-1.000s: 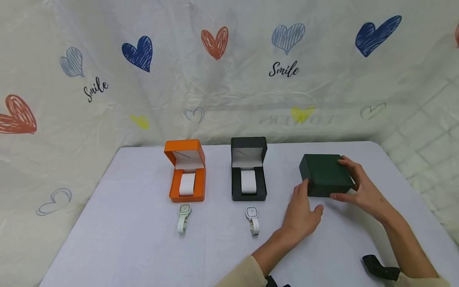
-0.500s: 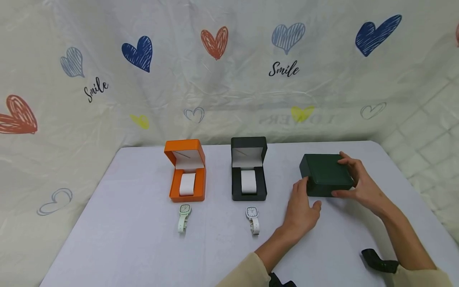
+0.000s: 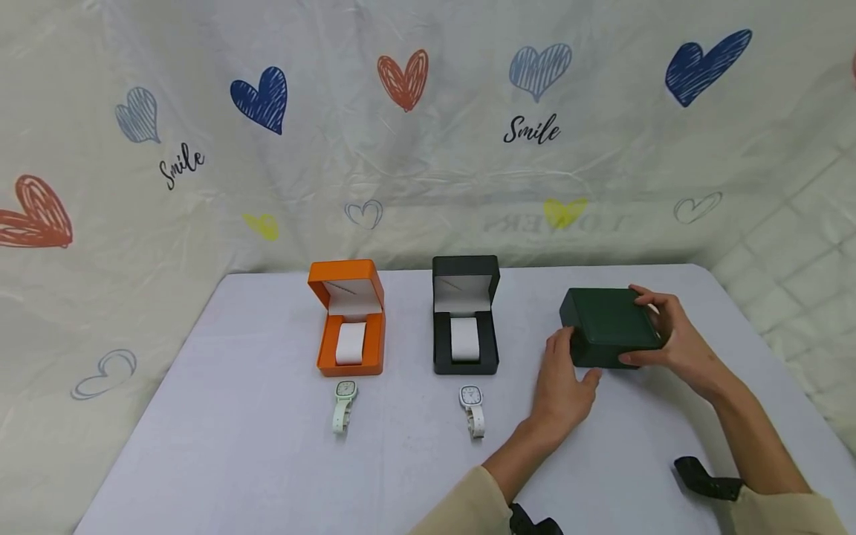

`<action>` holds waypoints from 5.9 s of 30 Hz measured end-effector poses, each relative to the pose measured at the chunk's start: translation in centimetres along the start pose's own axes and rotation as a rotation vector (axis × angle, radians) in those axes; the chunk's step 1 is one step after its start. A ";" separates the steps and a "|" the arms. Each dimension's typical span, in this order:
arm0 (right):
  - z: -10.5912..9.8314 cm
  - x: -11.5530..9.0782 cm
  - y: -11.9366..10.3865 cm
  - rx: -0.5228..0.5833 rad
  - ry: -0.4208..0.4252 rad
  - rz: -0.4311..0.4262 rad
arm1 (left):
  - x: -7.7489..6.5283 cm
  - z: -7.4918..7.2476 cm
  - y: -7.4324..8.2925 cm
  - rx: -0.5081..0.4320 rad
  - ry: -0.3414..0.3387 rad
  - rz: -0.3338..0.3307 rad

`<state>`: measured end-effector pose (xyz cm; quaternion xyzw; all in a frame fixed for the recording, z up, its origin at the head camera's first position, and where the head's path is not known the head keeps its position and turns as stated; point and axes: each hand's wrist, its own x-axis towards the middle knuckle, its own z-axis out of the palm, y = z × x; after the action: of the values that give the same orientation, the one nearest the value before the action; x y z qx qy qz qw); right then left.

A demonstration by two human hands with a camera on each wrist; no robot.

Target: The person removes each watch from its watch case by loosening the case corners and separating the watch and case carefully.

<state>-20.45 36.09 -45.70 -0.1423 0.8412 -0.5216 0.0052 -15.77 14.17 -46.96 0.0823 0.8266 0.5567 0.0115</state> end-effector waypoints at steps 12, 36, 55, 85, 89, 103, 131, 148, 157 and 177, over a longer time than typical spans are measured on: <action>0.0 0.4 0.4 0.082 0.016 0.018 | 1.1 0.2 -1.0 -0.117 0.033 0.047; -0.2 0.4 1.7 0.470 0.033 -0.014 | 1.7 0.7 -1.0 -0.240 0.150 -0.006; 2.3 1.8 -0.1 0.614 0.327 0.059 | 1.4 0.7 -0.6 -0.303 0.191 -0.061; 1.1 0.3 0.4 0.640 0.098 -0.065 | 1.4 0.4 -0.7 -0.329 0.169 -0.068; 1.6 0.8 0.2 0.721 0.208 -0.064 | 1.6 0.3 -0.7 -0.327 0.174 -0.065; 4.0 1.9 -0.4 0.457 0.489 0.116 | 1.5 0.5 -0.9 -0.307 0.194 -0.077; 2.9 1.6 -1.3 -0.100 0.508 0.151 | 1.7 0.3 -0.6 -0.267 0.208 -0.051; 1.7 1.0 -1.8 -0.355 0.097 0.018 | 1.7 0.0 -0.5 -0.278 0.169 -0.091; 1.0 1.9 -2.1 -0.465 -0.061 -0.059 | 1.8 0.0 -0.5 -0.278 0.182 -0.090; 0.7 2.2 -2.4 -0.489 -0.140 -0.021 | 1.8 -0.1 -0.6 -0.290 0.184 -0.100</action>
<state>-21.90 33.92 -43.61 -0.1841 0.9384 -0.2916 0.0235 -17.63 14.10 -47.33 -0.0126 0.7383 0.6739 -0.0248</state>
